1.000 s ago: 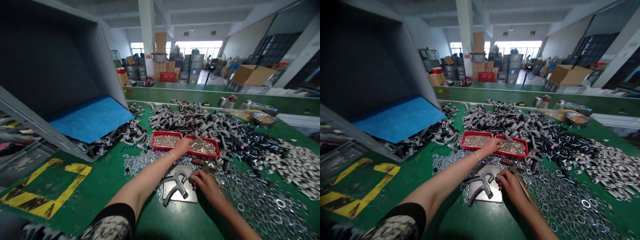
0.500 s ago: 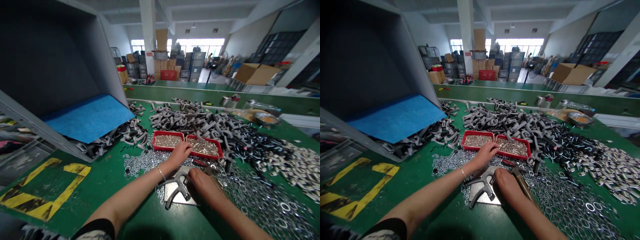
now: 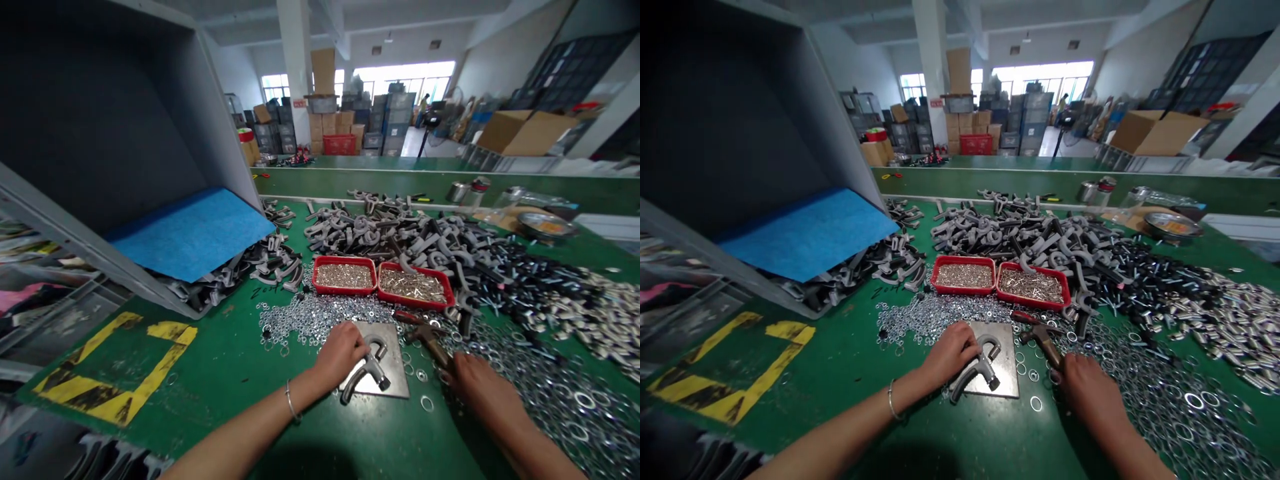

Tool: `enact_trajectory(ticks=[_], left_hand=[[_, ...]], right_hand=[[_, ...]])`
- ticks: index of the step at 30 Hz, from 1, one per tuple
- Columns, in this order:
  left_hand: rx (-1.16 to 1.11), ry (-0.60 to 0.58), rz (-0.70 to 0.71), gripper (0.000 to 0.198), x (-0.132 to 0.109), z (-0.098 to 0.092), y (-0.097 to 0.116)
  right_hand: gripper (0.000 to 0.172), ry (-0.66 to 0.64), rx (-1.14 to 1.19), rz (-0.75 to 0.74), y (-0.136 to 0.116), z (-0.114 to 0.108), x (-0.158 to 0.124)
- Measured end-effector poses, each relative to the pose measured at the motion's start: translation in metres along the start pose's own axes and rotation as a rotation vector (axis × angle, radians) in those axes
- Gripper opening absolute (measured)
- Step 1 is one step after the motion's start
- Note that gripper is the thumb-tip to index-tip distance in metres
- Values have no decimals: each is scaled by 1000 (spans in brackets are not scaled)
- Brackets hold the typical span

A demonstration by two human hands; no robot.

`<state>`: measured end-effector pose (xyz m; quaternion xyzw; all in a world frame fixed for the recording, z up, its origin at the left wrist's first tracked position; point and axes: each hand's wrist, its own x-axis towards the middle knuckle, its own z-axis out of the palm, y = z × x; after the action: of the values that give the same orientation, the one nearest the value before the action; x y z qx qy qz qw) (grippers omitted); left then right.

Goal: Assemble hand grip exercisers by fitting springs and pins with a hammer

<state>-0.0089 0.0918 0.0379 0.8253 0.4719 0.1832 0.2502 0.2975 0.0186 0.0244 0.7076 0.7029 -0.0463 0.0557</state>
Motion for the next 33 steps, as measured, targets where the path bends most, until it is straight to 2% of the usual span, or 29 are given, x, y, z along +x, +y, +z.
enact_trajectory(ticks=[3,6,9,11,12,15,17,21,24,26,28,29,31,33], left_hand=[[56,0,28,15,3,3,4],[101,-29,109,16,7,5,6],[176,-111,297,22,7,4,7],[222,-130,369,18,2,3,7],[221,-111,347,24,-2,2,6],[134,-22,125,85,-18,6,6],[88,-9,13,97,-27,12,6],[75,-13,-10,96,-33,23,5],[74,19,19,98,-30,23,4],[52,29,16,95,-27,18,5],[-70,-25,-54,87,-22,9,7],[-178,-78,-109,81,-19,4,7],[-370,-149,-210,74,-14,-7,5],[-369,-94,-225,67,-13,-14,-2]], right_hand=[[20,108,104,-18,4,5,-5],[21,206,330,-31,2,2,-4],[23,138,581,-51,-4,-8,-7],[30,97,677,-54,-14,-18,-15],[34,94,711,-54,-20,-24,-20],[43,125,753,-102,-45,-40,-35],[48,114,691,-184,-61,-47,-39],[50,-82,562,-254,-75,-44,-30],[45,-156,723,-232,-58,-28,-23],[49,-170,781,-122,-35,-14,-21],[50,-122,710,-14,-14,-3,-20],[48,-63,634,-7,-5,0,-18],[42,88,440,-87,2,0,-9],[33,219,233,-184,-3,-5,10]])
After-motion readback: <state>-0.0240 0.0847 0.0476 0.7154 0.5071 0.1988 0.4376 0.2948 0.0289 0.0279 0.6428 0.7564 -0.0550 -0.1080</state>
